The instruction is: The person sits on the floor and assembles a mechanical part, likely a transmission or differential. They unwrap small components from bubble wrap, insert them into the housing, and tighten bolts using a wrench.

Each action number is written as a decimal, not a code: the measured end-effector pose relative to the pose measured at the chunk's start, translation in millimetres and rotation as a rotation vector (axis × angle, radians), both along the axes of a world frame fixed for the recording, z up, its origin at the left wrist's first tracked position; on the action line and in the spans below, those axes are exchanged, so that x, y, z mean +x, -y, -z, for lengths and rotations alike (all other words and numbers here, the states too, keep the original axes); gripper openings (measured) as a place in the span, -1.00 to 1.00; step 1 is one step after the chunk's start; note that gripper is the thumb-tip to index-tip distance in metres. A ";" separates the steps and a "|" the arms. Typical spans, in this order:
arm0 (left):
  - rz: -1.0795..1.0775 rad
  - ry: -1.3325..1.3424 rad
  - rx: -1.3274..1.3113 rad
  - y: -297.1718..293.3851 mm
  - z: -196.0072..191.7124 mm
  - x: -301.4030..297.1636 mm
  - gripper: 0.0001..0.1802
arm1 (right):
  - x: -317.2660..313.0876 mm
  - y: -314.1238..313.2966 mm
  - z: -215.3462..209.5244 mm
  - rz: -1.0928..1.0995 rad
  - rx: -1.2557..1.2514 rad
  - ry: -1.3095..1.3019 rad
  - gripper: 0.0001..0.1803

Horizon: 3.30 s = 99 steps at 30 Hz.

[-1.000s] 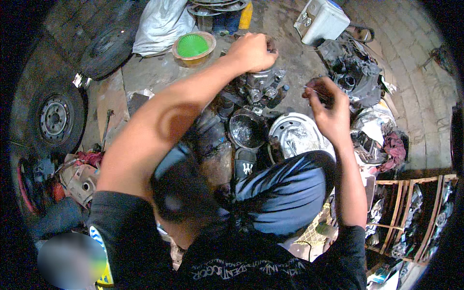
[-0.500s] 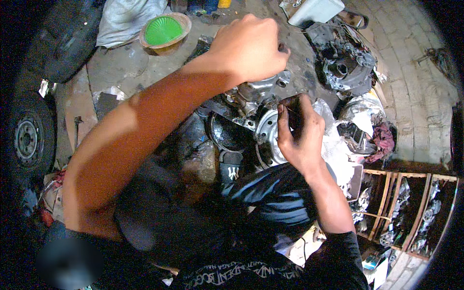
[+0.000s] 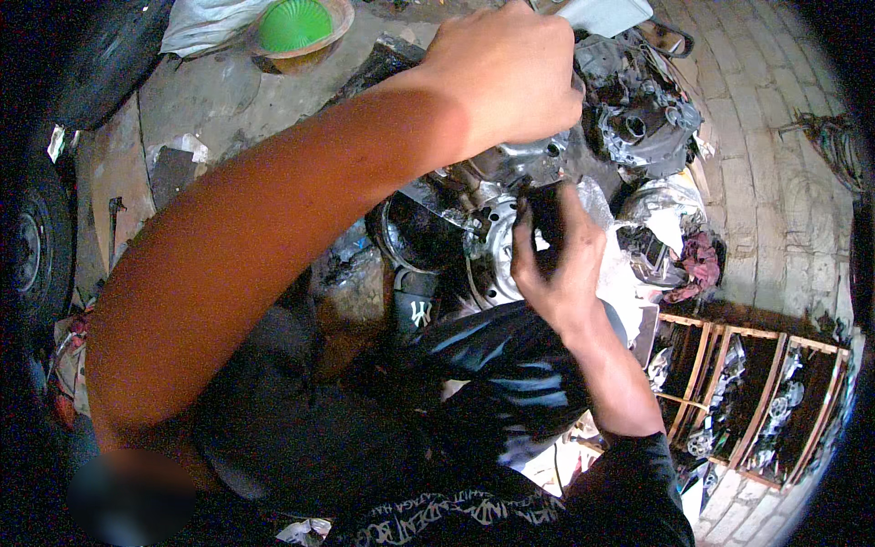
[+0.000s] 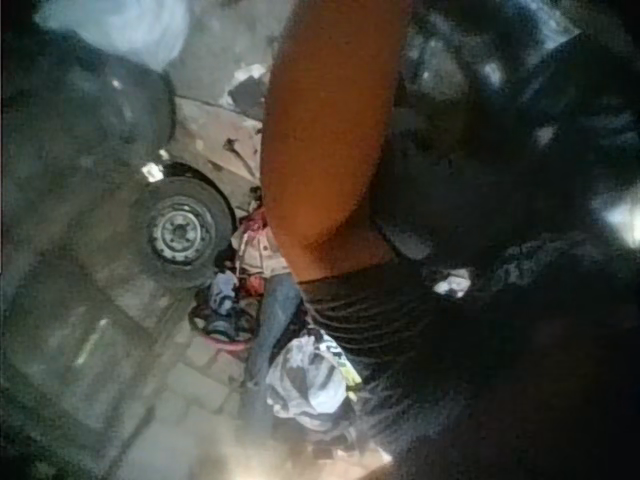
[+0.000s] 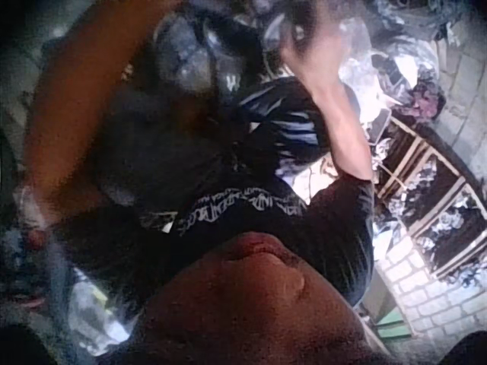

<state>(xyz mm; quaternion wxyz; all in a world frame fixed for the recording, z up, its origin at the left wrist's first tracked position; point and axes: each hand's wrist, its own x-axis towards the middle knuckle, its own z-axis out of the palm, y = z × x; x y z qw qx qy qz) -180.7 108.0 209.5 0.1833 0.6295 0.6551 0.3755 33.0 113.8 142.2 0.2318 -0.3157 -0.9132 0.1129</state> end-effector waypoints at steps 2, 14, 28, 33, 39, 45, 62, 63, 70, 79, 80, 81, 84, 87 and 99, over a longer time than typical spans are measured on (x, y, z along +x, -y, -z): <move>0.004 0.009 -0.014 1.7 0.6 -1.2 -0.65 | -5.2 -4.6 -6.4 0.078 -0.025 -0.053 -0.87; -0.053 -0.025 0.048 2.1 0.9 6.0 -0.64 | -1.3 3.1 2.1 0.094 -0.073 -0.020 -0.80; -0.084 -0.079 0.024 -2.7 1.6 6.3 -0.59 | -2.6 -0.3 -1.6 0.094 -0.022 -0.059 -0.81; -0.127 -0.100 0.037 -3.6 3.5 10.7 -0.59 | -2.6 -0.5 3.5 0.085 -0.036 -0.037 -0.80; -0.130 -0.094 -0.030 -7.7 0.8 11.2 -0.59 | -1.4 -3.4 7.1 0.052 0.019 -0.072 -0.77; -0.114 -0.097 -0.007 -5.4 -1.2 9.1 -0.59 | 0.6 -3.4 11.9 0.060 0.025 -0.054 -0.76; -0.115 -0.060 0.033 -9.3 0.8 14.0 -0.63 | 3.0 -1.5 22.9 0.003 0.047 -0.095 -0.75; -0.100 -0.052 0.035 -5.6 -0.2 14.5 -0.63 | 1.2 -0.4 15.8 0.080 0.036 -0.131 -0.75; -0.184 -0.240 0.157 -25.6 25.5 11.5 -0.57 | -8.7 14.3 26.6 0.170 -0.076 -0.263 -0.80; -0.141 -0.196 0.211 -32.1 28.8 13.9 -0.63 | -35.1 56.6 46.8 0.458 -0.213 -0.730 -0.84; -0.146 -0.206 0.238 -32.4 28.5 12.3 -0.65 | -38.0 56.5 48.3 0.481 -0.202 -0.755 -0.88; -0.150 -0.221 0.205 -28.1 23.2 10.2 -0.63 | -42.0 57.9 50.2 0.462 -0.201 -0.815 -0.88; -0.172 -0.244 0.140 -26.5 20.2 15.0 -0.61 | -42.7 54.5 53.8 0.439 -0.150 -0.910 -0.89; -0.158 -0.274 0.143 -30.7 20.7 16.4 -0.64 | -42.7 40.5 42.0 0.508 -0.011 -0.804 -0.87; -0.159 -0.290 0.176 -32.0 19.0 16.1 -0.67 | -46.0 30.7 57.9 0.481 -0.009 -0.620 -0.79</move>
